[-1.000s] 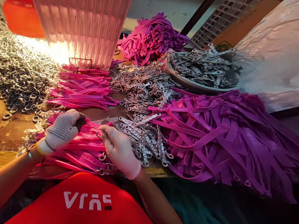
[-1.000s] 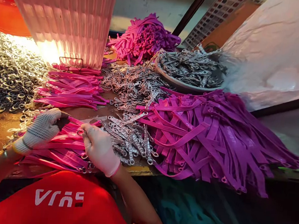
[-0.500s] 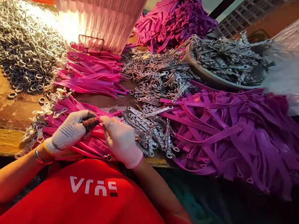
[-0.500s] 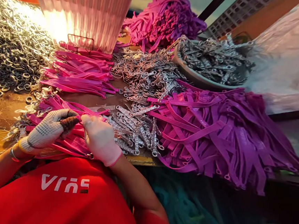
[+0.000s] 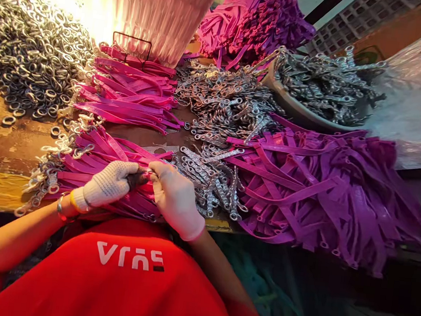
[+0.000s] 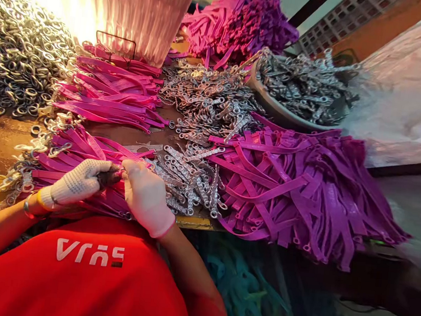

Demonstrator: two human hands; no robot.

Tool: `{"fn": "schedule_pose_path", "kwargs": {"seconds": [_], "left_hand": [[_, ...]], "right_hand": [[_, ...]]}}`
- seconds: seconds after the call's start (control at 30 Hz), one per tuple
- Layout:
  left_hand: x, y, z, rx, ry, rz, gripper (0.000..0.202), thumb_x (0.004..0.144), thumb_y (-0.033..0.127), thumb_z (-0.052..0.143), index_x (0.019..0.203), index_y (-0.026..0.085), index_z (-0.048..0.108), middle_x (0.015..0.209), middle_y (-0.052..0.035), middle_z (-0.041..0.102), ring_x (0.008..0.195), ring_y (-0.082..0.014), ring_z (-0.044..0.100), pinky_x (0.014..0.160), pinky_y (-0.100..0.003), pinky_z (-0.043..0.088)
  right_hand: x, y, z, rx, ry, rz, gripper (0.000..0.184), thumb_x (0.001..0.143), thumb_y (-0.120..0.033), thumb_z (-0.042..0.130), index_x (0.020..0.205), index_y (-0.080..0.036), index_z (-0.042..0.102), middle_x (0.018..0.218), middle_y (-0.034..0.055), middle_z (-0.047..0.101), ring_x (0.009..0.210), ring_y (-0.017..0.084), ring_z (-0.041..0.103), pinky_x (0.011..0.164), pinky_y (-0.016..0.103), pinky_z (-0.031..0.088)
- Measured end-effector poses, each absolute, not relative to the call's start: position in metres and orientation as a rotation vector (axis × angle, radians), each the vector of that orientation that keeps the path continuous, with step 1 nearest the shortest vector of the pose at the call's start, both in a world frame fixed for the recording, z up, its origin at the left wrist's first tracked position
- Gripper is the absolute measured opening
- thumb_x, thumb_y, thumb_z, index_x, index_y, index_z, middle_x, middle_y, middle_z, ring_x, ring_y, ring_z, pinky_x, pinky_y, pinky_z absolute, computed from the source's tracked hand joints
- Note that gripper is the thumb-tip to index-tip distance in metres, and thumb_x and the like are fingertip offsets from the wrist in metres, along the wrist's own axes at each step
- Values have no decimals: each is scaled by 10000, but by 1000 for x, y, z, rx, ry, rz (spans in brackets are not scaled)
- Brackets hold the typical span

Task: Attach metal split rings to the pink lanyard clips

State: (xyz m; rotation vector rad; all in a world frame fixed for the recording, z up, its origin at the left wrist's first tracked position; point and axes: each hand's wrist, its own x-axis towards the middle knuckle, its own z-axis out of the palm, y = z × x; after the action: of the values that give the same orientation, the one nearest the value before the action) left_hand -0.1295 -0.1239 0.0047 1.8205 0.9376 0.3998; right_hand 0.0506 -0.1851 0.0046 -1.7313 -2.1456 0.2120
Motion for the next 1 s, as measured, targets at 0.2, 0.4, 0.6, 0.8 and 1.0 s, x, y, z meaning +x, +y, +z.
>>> {"fn": "schedule_pose_path", "kwargs": {"seconds": [0.2,0.4,0.6,0.8,1.0], "left_hand": [[-128,-130,13,1757,999,430,233,939,303,539,845,154,693,718,-12,670,639,-139,533,580,-218,381],[-126,-132,6,1763,931,412,181,865,207,510,791,145,664,763,-19,681,691,-147,532,624,-223,402],[-120,-130,8,1735,881,368,216,885,245,521,807,142,694,797,-44,704,723,-162,571,636,-232,436],[-125,-128,17,1416,940,515,334,893,328,627,1167,158,713,768,-29,658,570,-107,513,518,-206,412],[-117,-119,28,668,964,480,417,842,290,636,1228,133,658,596,-5,562,423,-69,369,355,-169,164]], "right_hand": [[49,-186,26,-1992,-2297,385,364,950,-296,597,1276,-137,570,905,98,763,824,252,728,661,298,465],[44,-189,25,-1951,-2592,190,186,947,-212,484,1011,-111,626,680,107,693,617,254,686,506,324,302],[47,-202,16,-1902,-2597,21,200,994,-212,450,983,-114,624,670,103,676,587,222,660,503,317,235],[82,-212,34,-1962,-2355,311,277,980,-463,604,940,-198,677,787,52,702,714,194,639,605,293,349],[136,-140,1,-2247,-1965,165,251,1023,-326,510,1056,-205,727,983,91,722,958,226,642,820,307,433]]}}
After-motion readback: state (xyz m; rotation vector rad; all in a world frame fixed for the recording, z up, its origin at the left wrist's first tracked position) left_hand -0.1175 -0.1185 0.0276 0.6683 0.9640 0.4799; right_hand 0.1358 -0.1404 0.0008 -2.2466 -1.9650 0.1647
